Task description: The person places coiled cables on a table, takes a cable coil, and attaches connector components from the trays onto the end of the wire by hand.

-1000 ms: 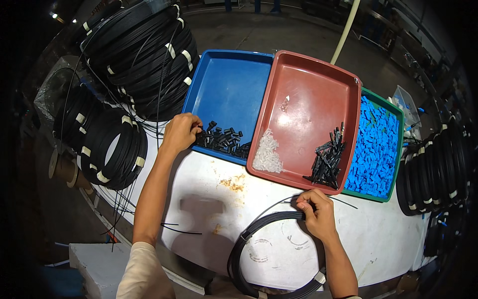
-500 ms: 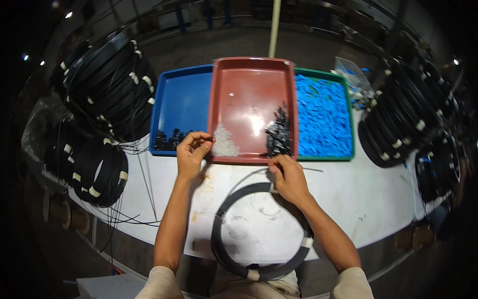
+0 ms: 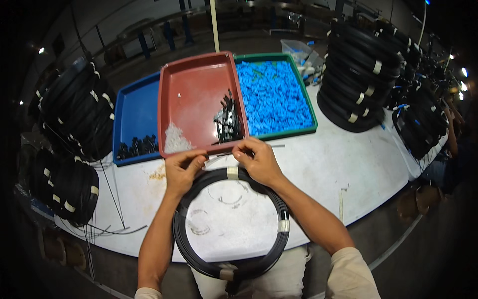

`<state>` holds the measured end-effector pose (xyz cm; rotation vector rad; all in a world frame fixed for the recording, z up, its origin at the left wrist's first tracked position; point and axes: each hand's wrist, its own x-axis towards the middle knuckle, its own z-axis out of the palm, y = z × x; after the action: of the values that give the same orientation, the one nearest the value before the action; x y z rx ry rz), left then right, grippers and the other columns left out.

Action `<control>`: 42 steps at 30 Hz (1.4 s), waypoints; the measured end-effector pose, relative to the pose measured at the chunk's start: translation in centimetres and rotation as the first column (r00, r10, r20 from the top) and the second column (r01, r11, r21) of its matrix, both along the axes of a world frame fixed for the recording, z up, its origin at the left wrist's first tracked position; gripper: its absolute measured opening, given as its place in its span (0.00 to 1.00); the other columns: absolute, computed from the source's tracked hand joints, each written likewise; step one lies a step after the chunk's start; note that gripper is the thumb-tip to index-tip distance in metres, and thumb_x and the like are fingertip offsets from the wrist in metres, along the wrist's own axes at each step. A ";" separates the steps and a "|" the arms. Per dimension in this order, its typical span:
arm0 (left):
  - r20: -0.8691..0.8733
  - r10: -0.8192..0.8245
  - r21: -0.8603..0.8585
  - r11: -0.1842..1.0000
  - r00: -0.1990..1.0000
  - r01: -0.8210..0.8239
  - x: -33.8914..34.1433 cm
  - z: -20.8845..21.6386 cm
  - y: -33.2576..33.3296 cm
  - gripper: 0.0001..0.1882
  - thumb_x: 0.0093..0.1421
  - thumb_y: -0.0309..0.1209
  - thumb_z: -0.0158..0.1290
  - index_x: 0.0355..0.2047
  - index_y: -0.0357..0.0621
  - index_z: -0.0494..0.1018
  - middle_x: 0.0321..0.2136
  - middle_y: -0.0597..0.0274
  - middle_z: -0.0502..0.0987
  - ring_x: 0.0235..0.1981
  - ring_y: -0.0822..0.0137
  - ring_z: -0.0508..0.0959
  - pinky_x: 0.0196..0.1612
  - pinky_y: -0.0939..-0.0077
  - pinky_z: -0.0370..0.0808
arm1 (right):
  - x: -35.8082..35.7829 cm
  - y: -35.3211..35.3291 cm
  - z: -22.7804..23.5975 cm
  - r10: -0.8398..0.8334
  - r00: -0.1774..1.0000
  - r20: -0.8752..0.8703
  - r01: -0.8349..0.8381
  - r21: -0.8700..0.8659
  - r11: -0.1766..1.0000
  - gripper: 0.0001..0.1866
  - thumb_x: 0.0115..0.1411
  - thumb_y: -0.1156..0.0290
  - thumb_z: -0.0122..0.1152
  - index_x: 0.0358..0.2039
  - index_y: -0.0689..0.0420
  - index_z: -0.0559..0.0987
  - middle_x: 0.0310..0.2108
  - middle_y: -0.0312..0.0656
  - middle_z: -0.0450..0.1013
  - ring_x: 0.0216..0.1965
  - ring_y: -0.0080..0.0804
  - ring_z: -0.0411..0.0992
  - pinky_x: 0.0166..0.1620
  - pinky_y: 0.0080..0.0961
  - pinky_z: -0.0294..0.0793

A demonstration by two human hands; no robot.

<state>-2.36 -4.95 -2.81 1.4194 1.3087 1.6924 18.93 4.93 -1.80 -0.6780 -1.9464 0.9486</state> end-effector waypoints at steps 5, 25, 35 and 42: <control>-0.055 -0.058 0.091 0.994 0.997 0.063 -0.2 0.0 0.6 0.11 0.57 0.21 0.65 0.41 0.33 0.81 0.34 0.58 0.84 0.34 0.73 0.81 0.41 0.81 0.78 | 0.1 -0.3 0.8 -0.002 1.000 0.010 0.002 0.027 1.000 0.04 0.59 0.74 0.63 0.31 0.62 0.80 0.28 0.39 0.73 0.26 0.25 0.69 0.30 0.23 0.67; -0.450 0.249 0.015 0.962 0.858 -0.272 -8.9 3.6 -1.5 0.09 0.55 0.25 0.65 0.36 0.36 0.84 0.29 0.55 0.85 0.29 0.70 0.83 0.35 0.77 0.79 | -0.5 0.0 -0.1 -0.062 0.995 0.072 0.060 0.039 0.997 0.03 0.58 0.77 0.63 0.33 0.63 0.80 0.28 0.37 0.73 0.28 0.23 0.66 0.33 0.22 0.64; -0.796 0.500 0.173 0.729 0.343 -0.662 -25.1 2.6 -6.4 0.14 0.56 0.25 0.61 0.45 0.40 0.81 0.37 0.49 0.82 0.42 0.53 0.79 0.49 0.62 0.74 | -0.3 0.0 -0.1 -0.038 0.997 0.065 0.043 -0.078 0.996 0.03 0.59 0.79 0.64 0.34 0.64 0.81 0.31 0.38 0.74 0.32 0.22 0.69 0.38 0.19 0.67; -0.969 0.215 0.072 0.724 0.124 -0.686 -28.1 5.3 -6.7 0.12 0.55 0.25 0.59 0.39 0.49 0.85 0.65 0.56 0.64 0.64 0.54 0.61 0.66 0.55 0.55 | -0.2 -0.1 0.4 -0.029 0.996 0.085 0.043 -0.169 0.985 0.06 0.60 0.76 0.66 0.36 0.65 0.81 0.33 0.38 0.73 0.34 0.24 0.71 0.41 0.20 0.69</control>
<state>-30.46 -11.68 2.46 1.9177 2.8697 0.4833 18.73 4.78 -1.42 -0.8599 -1.9318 1.0887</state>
